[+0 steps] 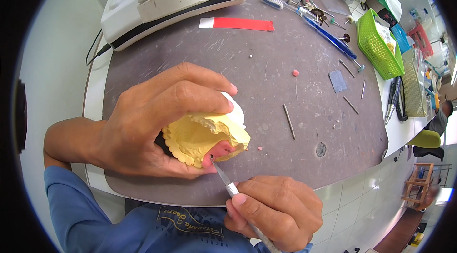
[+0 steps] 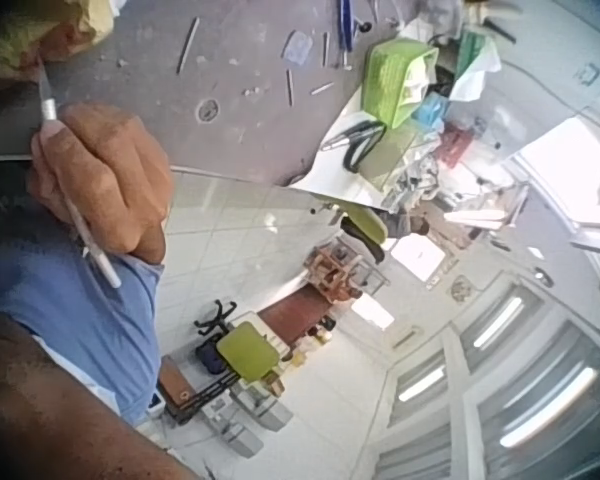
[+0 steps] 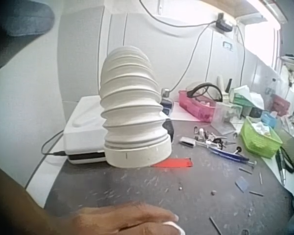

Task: Manually shaping and refining the wax or acrylic base of a dental prosthetic model using a precision carving tool.

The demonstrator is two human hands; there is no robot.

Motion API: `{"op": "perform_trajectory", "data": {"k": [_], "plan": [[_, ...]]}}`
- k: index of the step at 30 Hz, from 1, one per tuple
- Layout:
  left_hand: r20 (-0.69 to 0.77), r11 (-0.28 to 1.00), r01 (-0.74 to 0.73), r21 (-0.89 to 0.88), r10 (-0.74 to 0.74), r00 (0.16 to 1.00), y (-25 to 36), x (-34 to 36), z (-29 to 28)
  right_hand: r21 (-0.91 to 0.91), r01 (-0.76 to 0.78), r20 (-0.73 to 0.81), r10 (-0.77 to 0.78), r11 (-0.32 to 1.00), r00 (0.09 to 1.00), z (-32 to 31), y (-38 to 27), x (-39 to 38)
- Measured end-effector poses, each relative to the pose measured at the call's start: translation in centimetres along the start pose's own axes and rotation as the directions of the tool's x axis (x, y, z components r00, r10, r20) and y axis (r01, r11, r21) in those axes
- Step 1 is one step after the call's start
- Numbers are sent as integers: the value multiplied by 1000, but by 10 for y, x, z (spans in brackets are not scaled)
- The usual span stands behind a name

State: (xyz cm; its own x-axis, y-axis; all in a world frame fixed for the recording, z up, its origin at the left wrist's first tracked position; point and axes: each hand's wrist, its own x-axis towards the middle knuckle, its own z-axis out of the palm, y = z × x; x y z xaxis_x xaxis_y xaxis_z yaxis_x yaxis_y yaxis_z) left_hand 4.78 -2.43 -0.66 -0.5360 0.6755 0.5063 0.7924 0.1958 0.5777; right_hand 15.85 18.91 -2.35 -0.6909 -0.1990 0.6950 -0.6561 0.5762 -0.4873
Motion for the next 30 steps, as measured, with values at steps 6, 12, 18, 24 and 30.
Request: {"op": "perform_trajectory", "data": {"k": [6, 12, 18, 24, 30], "plan": [[-62, 996, -65, 68, 69, 996, -1, 0, 4, -24, 3, -16, -3, 1000, 1000, 0, 1, -2], [-66, 989, -110, 98, 117, 991, -2, 2, 5, -30, -3, 7, 4, 1000, 1000, 0, -2, 1], [-78, 986, -111, 124, 121, 990, -3, 0, 7, 48, 6, 46, -8, 999, 999, 1, 4, 3], [-84, 988, -111, 107, 120, 989, -2, 1, 7, -51, -12, -7, 12, 999, 1000, 2, -1, 0], [-96, 988, -112, 107, 122, 988, -3, 1, 7, -61, -6, 18, 7, 998, 1000, 2, -2, 1]]}}
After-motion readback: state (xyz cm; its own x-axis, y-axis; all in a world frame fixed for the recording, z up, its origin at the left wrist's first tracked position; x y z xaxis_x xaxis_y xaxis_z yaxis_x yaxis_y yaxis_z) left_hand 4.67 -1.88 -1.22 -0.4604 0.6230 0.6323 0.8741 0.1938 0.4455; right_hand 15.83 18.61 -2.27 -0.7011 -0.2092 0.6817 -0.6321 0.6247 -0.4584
